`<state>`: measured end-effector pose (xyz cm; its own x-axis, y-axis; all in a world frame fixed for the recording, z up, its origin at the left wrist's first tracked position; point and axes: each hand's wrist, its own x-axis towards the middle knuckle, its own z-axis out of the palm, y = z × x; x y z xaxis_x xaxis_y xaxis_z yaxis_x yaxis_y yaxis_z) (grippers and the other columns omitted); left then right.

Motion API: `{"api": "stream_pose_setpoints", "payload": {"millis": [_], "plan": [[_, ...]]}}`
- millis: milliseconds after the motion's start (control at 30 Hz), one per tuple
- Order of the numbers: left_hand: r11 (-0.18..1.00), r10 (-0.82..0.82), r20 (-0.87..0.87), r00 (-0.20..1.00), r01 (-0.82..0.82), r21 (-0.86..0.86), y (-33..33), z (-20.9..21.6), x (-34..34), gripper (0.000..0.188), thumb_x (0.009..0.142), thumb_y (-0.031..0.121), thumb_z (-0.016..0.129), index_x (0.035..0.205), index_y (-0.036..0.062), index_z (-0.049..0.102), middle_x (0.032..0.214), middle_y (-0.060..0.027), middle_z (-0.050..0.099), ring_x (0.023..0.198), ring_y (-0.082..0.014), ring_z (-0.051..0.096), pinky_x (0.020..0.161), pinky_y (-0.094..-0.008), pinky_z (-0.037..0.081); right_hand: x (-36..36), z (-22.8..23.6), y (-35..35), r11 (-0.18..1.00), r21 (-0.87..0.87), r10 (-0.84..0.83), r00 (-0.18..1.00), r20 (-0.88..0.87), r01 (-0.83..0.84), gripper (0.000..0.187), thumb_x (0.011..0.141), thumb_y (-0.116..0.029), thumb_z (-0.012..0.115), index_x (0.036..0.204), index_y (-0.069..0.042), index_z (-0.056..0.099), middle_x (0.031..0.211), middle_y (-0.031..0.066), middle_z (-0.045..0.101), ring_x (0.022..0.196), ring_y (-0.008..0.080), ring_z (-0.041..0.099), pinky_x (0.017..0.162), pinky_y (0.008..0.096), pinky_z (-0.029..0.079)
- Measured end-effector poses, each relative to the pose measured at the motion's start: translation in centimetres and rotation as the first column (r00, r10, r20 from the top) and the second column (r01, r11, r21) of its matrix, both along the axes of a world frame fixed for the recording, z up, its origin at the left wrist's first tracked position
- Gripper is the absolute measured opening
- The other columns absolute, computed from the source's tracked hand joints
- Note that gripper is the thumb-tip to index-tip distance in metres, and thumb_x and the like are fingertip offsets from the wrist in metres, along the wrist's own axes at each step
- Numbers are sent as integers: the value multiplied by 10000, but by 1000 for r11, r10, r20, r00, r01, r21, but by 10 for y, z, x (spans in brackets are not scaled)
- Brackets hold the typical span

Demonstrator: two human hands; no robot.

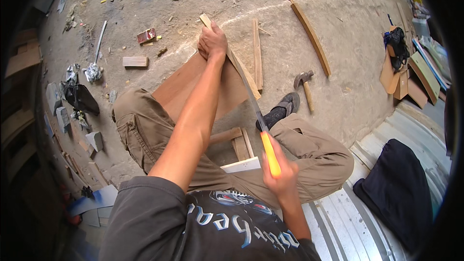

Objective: The person sits on the floor and uses a hand saw to cut a thin wooden strip. They then assemble the cut piece into a small wooden box frame, fitting it into place and securing it with a hammer and nails.

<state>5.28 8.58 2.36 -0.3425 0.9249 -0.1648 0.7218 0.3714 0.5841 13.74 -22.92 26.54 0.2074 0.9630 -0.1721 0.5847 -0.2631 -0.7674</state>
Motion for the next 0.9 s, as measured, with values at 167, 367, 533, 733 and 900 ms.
{"api": "stream_pose_setpoints", "payload": {"millis": [167,367,533,733,900], "plan": [[1000,-7,-17,1000,7,15,2,2,2,581,991,475,366,967,-41,633,968,-284,657,992,-429,615,894,-513,425,-6,-31,38,1000,5,-27,999,-27,27,490,836,5,658,1304,64,526,1208,232,641,1048,351,671,842,384,573],[997,-75,-39,996,75,-4,-3,5,2,569,999,458,376,991,-52,629,992,-270,645,1047,-393,576,960,-501,369,-12,-15,8,997,60,-54,999,-1,54,505,854,-17,647,1340,-1,510,1194,217,648,1008,360,675,806,400,582],[999,-2,-44,999,0,-36,-2,4,2,560,995,451,391,975,-49,641,982,-271,649,1022,-398,593,959,-493,377,-11,-26,39,998,-56,-4,1000,1,4,514,858,-54,664,1342,3,501,1196,219,644,943,388,678,748,402,592],[998,-59,-46,997,58,-26,-2,4,3,596,980,482,380,962,-36,675,945,-274,680,966,-426,643,911,-490,444,-12,-11,5,994,-37,-106,994,2,106,475,858,-54,663,1315,4,547,1148,237,659,953,386,681,753,373,586],[998,-47,-76,996,43,-55,-1,-2,0,633,975,509,360,972,-34,685,972,-285,682,982,-432,650,898,-496,462,-4,-24,32,995,-76,-66,997,-31,63,496,863,-47,650,1342,1,531,1182,232,649,940,370,691,734,372,584]]}}
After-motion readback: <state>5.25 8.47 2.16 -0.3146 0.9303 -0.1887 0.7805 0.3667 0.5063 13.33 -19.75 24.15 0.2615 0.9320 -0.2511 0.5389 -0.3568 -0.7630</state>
